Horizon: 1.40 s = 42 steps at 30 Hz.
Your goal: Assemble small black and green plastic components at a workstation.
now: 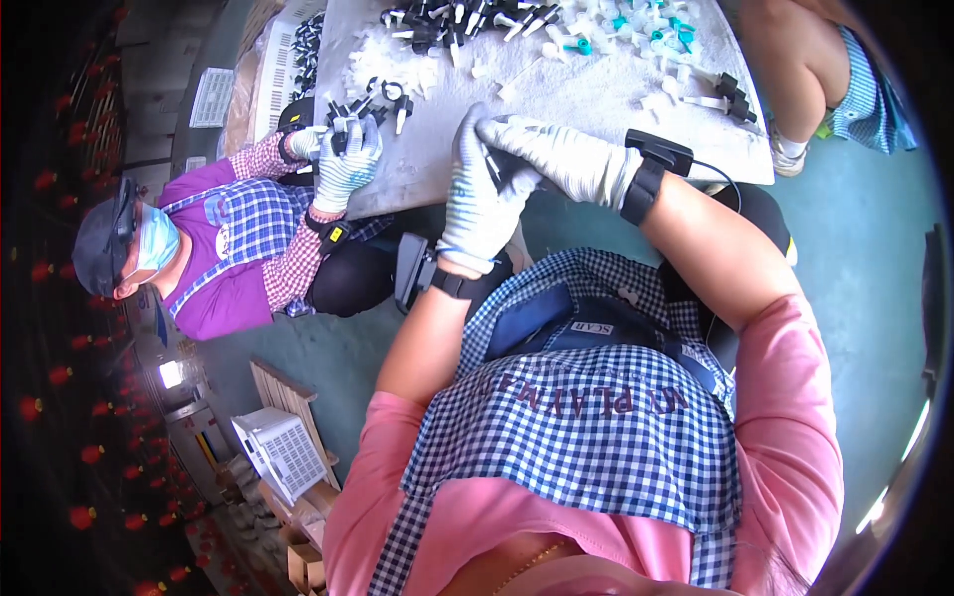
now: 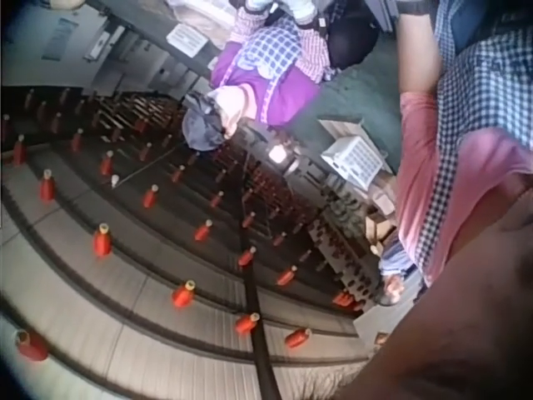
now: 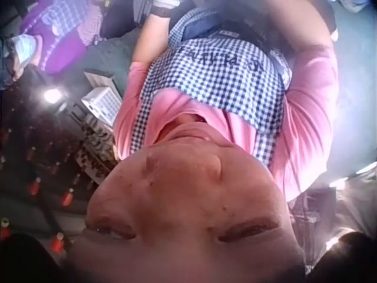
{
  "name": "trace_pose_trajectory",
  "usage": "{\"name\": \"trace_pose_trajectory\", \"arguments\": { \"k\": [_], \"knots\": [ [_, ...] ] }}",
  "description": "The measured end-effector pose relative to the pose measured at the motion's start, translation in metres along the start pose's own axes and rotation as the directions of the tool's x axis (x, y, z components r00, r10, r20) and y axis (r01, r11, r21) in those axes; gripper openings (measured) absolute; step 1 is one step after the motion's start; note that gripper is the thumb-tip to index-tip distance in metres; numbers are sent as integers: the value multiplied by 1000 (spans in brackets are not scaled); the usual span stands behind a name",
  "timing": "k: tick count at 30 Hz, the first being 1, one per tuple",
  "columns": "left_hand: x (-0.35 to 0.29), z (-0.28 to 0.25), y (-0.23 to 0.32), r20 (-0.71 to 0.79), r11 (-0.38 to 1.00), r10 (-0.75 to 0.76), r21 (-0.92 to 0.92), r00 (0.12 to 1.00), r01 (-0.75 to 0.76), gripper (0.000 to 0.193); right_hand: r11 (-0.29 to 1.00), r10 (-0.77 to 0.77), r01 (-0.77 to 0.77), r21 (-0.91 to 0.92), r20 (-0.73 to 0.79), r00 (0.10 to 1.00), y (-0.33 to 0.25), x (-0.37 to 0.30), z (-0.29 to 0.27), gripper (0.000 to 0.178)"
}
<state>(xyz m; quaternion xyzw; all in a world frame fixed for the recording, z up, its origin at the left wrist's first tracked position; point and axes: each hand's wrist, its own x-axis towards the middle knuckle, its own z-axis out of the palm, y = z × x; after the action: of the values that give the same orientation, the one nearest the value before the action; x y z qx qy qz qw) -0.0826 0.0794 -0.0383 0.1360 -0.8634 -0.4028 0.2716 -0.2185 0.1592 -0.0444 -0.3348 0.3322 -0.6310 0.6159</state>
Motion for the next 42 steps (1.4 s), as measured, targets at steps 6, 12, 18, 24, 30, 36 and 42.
{"name": "trace_pose_trajectory", "arguments": {
  "k": [6,12,18,24,30,36,42],
  "knots": [
    [12,-25,-23,220,911,-15,404,975,-77,66,995,-22,20,-102,-15,1000,10,-2,-1,41],
    [15,-5,-22,123,883,217,398,968,-248,69,989,88,-100,-110,-116,989,0,2,7,41],
    [19,9,-13,9,994,-56,-96,998,56,99,981,30,-23,193,-34,999,23,15,-12,30],
    [30,0,-35,102,988,71,132,992,-85,64,933,102,-90,348,-17,995,29,22,-18,30],
    [38,-2,-55,-12,974,-140,-182,990,136,39,962,75,-29,273,-161,984,8,19,-2,58],
    [79,-60,-103,-273,966,-140,175,952,192,36,993,104,-78,91,-338,935,1,20,-17,56],
    [123,-99,-102,-20,670,-411,672,911,317,30,997,62,-42,69,-329,942,7,26,-21,54]
  ]
}}
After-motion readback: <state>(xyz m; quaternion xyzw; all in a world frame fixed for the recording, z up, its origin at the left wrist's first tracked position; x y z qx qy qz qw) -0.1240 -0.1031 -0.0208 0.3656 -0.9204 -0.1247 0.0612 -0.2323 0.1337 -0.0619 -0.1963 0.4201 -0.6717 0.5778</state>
